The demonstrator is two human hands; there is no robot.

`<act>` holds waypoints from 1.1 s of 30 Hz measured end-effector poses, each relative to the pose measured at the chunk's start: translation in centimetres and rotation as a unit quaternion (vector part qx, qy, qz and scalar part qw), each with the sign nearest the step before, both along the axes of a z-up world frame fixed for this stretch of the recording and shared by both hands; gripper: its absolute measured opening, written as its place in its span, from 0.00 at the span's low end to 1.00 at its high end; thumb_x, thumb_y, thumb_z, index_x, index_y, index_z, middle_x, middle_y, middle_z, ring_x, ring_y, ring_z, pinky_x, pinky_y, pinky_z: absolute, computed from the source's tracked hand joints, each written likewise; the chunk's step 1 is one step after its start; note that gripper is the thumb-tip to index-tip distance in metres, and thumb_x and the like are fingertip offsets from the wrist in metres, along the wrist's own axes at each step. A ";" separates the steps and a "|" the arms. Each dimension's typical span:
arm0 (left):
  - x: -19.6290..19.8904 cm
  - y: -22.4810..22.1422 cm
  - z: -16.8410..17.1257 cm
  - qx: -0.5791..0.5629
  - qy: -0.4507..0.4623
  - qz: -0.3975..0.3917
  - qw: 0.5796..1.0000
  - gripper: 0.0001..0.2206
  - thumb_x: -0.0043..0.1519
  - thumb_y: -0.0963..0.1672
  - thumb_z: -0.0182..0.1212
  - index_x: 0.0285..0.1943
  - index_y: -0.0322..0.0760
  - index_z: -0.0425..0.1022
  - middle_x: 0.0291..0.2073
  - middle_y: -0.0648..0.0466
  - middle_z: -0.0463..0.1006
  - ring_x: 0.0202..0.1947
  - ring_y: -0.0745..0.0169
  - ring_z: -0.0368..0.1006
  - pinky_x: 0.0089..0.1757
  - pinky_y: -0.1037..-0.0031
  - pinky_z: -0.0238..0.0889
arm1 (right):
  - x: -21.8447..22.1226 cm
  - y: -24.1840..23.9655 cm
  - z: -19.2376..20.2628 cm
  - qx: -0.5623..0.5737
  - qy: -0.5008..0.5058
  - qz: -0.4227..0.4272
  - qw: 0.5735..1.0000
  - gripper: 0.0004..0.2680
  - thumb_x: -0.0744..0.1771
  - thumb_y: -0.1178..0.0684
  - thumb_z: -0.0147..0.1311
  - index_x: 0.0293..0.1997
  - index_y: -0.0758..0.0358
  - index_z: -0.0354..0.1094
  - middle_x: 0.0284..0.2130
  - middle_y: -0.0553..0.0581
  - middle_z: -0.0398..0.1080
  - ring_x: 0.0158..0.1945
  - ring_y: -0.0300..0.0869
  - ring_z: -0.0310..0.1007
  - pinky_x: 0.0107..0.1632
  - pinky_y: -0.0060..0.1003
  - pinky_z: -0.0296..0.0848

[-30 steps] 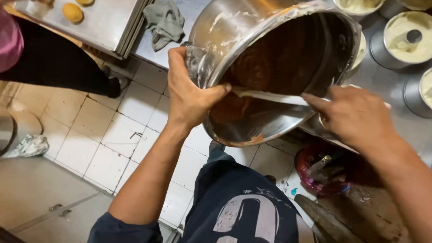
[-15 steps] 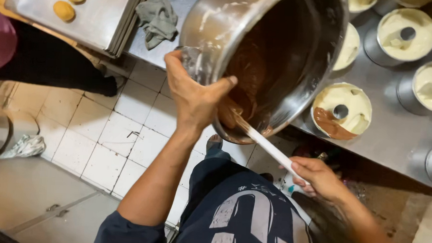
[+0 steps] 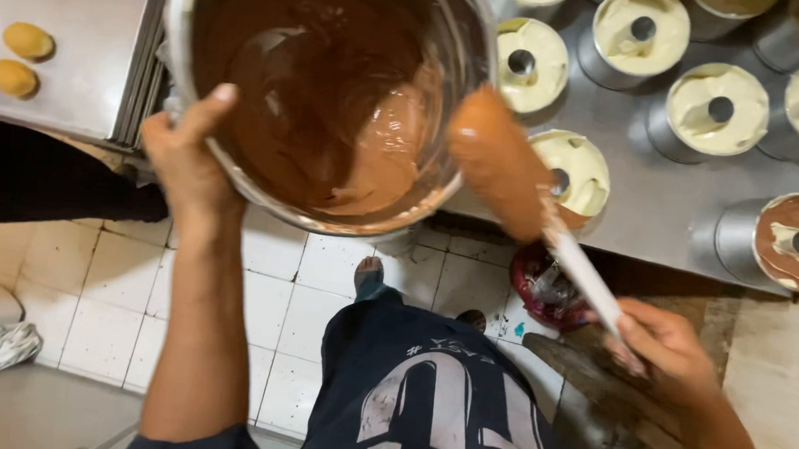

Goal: The person mixes chocolate batter in a large metal bowl using a spatula and then transfers portions of the batter into several ring-shaped cake molds on a metal counter.

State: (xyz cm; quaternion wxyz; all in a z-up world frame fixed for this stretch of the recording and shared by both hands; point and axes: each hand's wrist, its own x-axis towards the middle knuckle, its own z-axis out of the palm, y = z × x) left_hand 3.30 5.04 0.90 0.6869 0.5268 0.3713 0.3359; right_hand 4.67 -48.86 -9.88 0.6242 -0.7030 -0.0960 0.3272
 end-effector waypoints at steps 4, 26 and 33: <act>0.6 3.2 0.6 -0.111 -0.096 -0.044 0.988 0.25 0.43 0.42 0.68 0.51 0.25 0.81 0.41 0.42 0.86 0.41 0.45 0.84 0.44 0.64 0.83 | -2.4 -2.5 1.8 -0.119 -0.057 -0.151 0.980 0.13 0.70 0.55 0.49 0.52 0.77 0.75 0.18 0.58 0.62 0.19 0.40 0.56 0.23 0.31 0.53; -0.9 5.9 0.0 -0.214 -0.131 -0.014 0.968 0.42 0.35 0.56 0.64 0.63 0.36 0.80 0.61 0.44 0.85 0.60 0.45 0.84 0.60 0.54 0.83 | -2.3 -5.8 -6.2 -0.593 -0.474 -0.127 0.639 0.09 0.74 0.40 0.59 0.59 0.38 0.83 0.35 0.42 0.79 0.33 0.42 0.76 0.32 0.40 0.71; -4.5 -3.7 -27.0 -0.140 0.071 0.105 0.982 0.08 0.66 0.46 0.47 0.33 0.44 0.61 0.21 0.58 0.63 0.20 0.64 0.60 0.24 0.72 0.57 | -2.0 -4.5 -0.1 -0.678 -0.611 -0.052 0.406 0.05 0.75 0.36 0.60 0.56 0.18 0.80 0.30 0.32 0.69 0.30 0.31 0.69 0.30 0.27 0.55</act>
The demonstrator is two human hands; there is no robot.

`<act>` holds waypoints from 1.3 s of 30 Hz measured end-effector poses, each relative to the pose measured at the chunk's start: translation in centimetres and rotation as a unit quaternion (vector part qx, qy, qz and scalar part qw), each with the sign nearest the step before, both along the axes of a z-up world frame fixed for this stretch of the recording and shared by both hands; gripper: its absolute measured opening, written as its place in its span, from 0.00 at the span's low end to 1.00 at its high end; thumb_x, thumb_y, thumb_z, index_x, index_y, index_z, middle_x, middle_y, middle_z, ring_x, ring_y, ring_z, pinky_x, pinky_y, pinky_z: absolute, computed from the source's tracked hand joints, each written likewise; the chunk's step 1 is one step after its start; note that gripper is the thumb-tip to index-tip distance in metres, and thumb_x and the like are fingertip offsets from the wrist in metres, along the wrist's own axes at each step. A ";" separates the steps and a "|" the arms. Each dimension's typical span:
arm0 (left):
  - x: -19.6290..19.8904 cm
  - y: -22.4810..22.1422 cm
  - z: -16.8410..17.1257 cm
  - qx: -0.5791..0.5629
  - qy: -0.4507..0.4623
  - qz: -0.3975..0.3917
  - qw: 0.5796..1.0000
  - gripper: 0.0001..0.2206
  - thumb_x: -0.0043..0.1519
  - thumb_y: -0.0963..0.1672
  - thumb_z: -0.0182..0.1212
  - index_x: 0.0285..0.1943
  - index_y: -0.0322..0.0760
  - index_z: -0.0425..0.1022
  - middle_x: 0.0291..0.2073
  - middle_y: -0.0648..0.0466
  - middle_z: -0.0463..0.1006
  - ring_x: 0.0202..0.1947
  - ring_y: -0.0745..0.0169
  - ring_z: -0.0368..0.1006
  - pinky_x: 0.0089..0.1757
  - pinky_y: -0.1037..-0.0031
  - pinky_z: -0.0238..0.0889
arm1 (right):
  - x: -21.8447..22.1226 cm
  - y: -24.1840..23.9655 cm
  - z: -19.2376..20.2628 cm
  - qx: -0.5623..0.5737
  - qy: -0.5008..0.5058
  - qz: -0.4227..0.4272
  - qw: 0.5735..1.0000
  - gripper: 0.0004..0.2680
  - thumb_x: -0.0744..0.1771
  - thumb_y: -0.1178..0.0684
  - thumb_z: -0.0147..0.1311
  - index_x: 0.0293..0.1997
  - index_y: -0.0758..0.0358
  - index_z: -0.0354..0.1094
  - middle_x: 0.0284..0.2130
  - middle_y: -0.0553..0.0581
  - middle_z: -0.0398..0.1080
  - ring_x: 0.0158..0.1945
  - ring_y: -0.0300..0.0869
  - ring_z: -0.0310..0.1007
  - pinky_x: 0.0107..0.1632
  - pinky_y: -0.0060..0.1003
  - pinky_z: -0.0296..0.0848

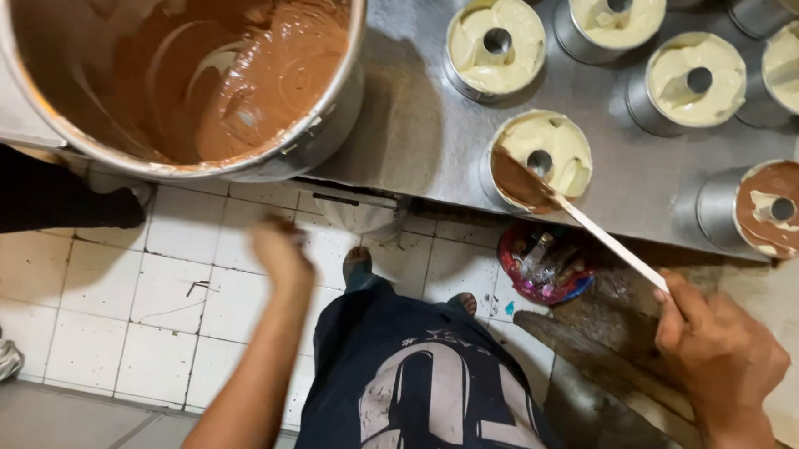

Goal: The person mixes chocolate batter in a large metal bowl using a spatula and then transfers portions of the batter into several ring-shaped cake molds on a metal counter.

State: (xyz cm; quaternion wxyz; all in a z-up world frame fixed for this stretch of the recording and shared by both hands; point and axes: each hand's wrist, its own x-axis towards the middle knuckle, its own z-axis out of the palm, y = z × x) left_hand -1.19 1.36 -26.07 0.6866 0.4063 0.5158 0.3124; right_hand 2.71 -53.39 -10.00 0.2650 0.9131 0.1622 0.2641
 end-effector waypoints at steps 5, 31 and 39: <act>2.8 -14.2 9.1 0.015 0.092 -0.319 0.943 0.10 0.68 0.46 0.56 0.54 0.42 0.72 0.46 0.54 0.78 0.32 0.66 0.72 0.37 0.76 0.68 | 0.6 -0.9 2.3 -0.038 0.039 -0.009 0.998 0.11 0.73 0.31 0.60 0.64 0.12 0.77 0.27 0.39 0.64 0.26 0.39 0.66 0.28 0.34 0.61; 17.4 -18.5 6.6 0.283 0.103 -0.483 0.822 0.25 0.56 0.56 0.61 0.54 0.39 0.85 0.18 0.57 0.79 0.22 0.65 0.72 0.33 0.69 0.67 | 8.6 -15.4 -1.9 0.155 0.202 0.079 0.964 0.16 0.74 0.53 0.70 0.72 0.38 0.77 0.48 0.69 0.70 0.42 0.47 0.65 0.38 0.34 0.59; 19.6 -17.2 9.6 0.293 0.115 -0.563 0.764 0.19 0.58 0.54 0.58 0.47 0.44 0.87 0.37 0.51 0.87 0.38 0.55 0.80 0.42 0.66 0.71 | 10.3 -21.0 -1.9 0.564 0.436 -0.202 0.672 0.10 0.71 0.44 0.57 0.55 0.52 0.67 0.19 0.52 0.52 0.19 0.38 0.47 0.24 0.33 0.45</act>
